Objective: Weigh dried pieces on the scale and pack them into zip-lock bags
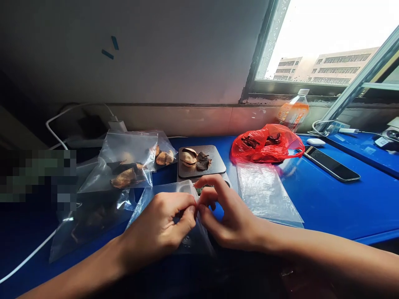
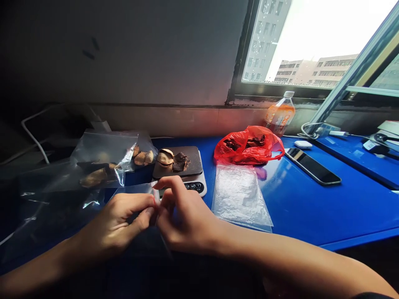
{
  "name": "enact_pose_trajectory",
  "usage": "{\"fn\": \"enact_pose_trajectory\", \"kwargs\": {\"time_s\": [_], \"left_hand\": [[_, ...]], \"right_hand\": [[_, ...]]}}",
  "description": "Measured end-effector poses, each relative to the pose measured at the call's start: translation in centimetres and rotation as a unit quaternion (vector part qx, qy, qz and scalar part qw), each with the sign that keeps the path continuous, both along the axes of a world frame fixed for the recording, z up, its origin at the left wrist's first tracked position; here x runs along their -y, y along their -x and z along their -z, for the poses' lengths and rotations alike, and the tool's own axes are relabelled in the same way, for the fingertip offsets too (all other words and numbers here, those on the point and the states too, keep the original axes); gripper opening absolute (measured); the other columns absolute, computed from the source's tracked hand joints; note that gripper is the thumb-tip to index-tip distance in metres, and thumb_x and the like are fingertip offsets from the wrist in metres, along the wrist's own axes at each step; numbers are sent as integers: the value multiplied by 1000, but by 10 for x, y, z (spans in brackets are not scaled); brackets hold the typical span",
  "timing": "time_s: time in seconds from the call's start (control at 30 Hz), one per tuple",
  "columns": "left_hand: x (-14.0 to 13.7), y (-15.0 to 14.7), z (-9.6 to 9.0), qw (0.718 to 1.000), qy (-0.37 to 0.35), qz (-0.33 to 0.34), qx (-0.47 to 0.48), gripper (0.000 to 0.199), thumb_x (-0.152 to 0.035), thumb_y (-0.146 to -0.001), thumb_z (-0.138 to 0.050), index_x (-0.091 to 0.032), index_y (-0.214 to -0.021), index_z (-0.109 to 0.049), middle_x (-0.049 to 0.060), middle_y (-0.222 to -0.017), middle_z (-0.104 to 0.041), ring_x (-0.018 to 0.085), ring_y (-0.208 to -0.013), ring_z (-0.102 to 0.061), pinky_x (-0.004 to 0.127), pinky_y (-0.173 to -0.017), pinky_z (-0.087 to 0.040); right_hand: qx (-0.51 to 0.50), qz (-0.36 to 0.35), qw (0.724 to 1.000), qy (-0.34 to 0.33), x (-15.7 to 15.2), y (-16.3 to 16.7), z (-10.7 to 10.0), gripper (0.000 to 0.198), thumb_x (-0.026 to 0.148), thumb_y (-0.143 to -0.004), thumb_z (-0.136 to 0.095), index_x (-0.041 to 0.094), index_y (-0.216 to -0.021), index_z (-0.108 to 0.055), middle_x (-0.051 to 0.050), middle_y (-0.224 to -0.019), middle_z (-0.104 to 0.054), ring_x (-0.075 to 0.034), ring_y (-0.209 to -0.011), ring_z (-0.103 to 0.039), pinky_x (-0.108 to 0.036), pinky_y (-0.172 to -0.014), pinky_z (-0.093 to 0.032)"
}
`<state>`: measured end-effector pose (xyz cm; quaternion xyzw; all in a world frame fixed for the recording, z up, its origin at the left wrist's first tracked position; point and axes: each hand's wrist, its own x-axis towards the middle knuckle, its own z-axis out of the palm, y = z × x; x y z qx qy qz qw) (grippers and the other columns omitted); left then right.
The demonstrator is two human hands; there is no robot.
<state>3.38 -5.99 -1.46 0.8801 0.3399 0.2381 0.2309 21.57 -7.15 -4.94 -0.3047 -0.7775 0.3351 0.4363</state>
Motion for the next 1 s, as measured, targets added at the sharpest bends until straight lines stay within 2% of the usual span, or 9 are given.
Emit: {"fn": "enact_pose_trajectory", "kwargs": {"time_s": [0.2,0.27,0.4,0.5,0.6,0.73,0.8,0.9,1.0], "left_hand": [[6,-1,11,973,-228,-18,38,29,-14,-88,-44,-18,-59,-49,-2,-55,-49,10,-53,-43,27,-54,-31],[8,0,13,964,-261,-24,40,27,-12,-86,-45,-19,-59,-47,-1,-55,-48,12,-54,-42,29,-55,-31],[7,2,10,965,-251,-61,39,25,-12,-84,-44,-20,-59,-45,-2,-54,-44,11,-52,-40,29,-54,-30],[2,2,7,969,-238,-70,20,27,-13,-83,-44,-19,-57,-45,-3,-52,-44,10,-50,-41,27,-52,-31],[-1,0,4,969,-240,-64,6,28,-12,-81,-45,-19,-54,-42,-3,-50,-44,9,-46,-42,25,-50,-31],[-1,-2,2,964,-259,-49,11,28,-11,-80,-45,-18,-54,-42,-4,-49,-44,8,-45,-41,24,-49,-31],[-1,-2,3,961,-274,-35,16,28,-10,-80,-44,-18,-53,-41,-4,-49,-42,8,-46,-40,24,-49,-32],[-2,2,4,953,-302,-30,19,28,-9,-80,-44,-19,-54,-41,-4,-49,-41,9,-46,-38,25,-49,-31],[-4,11,1,954,-296,-22,42,21,-9,-84,-47,-19,-66,-52,-2,-59,-52,11,-55,-48,26,-57,-40]], "right_hand": [[63,101,984,-135,9,4,-10,14,14,-80,-50,23,-89,-46,1,-71,-60,-12,-60,-54,-23,-57,-40],[63,120,976,-169,10,3,-14,12,12,-79,-49,23,-83,-46,2,-68,-60,-11,-56,-53,-23,-55,-39],[58,163,975,-142,5,0,-14,15,9,-76,-48,22,-84,-52,3,-64,-59,-10,-51,-50,-21,-50,-37],[130,171,963,-160,3,0,-9,24,9,-78,-51,21,-96,-60,-1,-77,-68,-13,-60,-58,-24,-57,-41],[220,169,941,-193,4,3,-5,22,17,-84,-57,20,-105,-62,-7,-93,-72,-20,-75,-64,-31,-67,-44],[238,187,932,-201,6,3,-3,23,30,-87,-62,21,-109,-62,-6,-91,-70,-22,-80,-64,-34,-70,-46],[242,188,930,-202,7,2,-3,31,34,-87,-63,21,-115,-59,-6,-93,-68,-22,-81,-63,-35,-71,-47],[269,162,931,-185,9,-1,-4,67,46,-82,-68,19,-138,-44,-12,-111,-62,-27,-95,-61,-40,-77,-50],[301,110,935,-150,12,-6,-9,94,50,-74,-74,17,-148,-27,-17,-128,-52,-31,-110,-54,-47,-86,-51]]}}
